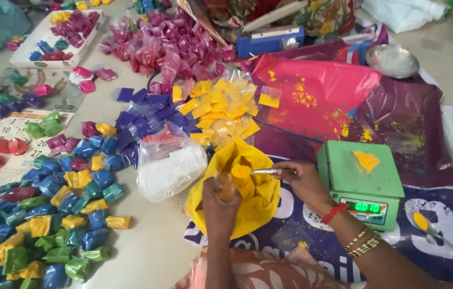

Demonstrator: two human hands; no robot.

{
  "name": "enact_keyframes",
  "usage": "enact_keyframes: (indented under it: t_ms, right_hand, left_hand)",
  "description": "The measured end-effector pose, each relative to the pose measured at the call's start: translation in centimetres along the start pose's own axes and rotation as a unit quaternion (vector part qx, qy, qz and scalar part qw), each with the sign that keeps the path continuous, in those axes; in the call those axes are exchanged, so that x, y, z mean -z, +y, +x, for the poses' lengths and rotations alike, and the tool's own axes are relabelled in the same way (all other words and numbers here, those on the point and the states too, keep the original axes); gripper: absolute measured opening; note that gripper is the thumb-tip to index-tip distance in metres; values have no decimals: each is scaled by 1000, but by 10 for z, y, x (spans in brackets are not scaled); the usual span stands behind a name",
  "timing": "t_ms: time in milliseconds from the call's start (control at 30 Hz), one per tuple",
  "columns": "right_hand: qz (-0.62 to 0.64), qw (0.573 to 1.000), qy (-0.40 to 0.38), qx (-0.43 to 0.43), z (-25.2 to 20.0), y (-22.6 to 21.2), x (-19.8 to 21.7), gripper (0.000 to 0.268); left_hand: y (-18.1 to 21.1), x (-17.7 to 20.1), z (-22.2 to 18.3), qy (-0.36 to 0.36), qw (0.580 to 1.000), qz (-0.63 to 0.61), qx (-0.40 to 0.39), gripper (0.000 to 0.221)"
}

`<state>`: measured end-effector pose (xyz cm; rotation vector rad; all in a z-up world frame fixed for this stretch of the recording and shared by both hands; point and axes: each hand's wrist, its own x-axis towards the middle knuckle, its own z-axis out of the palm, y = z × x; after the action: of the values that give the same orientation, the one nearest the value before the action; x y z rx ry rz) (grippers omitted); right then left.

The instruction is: The person measures yellow pigment powder with a digital scale and uses a spoon to transfer it into small plastic bags.

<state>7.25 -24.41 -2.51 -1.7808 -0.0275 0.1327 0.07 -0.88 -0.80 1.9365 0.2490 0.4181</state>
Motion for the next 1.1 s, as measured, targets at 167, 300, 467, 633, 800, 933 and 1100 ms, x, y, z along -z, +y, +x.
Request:
enact_keyframes:
  t_ms: [167,300,467,633,800,933,1100]
  right_hand:
    - [-54,998,18,-3,-18,-78,24,25]
    - [-66,998,1,4,-33,-116,35,27]
    - [-70,997,-40,8,-34,-111,39,27]
    - [-126,991,-52,8,-41,-125,31,25]
    - [-288,953,-55,72,-41,-133,14,25]
    - [-397,861,-81,308,-55,-115,-8,34]
    - [-400,787,-104,458,-77,-128,-15,56]
  left_hand:
    - [2,-8,-2,-34,998,59,-5,68]
    - [2,-14,-4,-67,995,76,-1,70]
    - [15,-13,-5,-105,991,84,21,67]
    - [23,-12,-8,-121,988,84,47,65]
    - [3,-26,-6,-113,992,46,-11,67]
    - [-25,-42,-1,-88,994,38,-47,88]
    - [-11,-27,3,-73,997,-32,6,79]
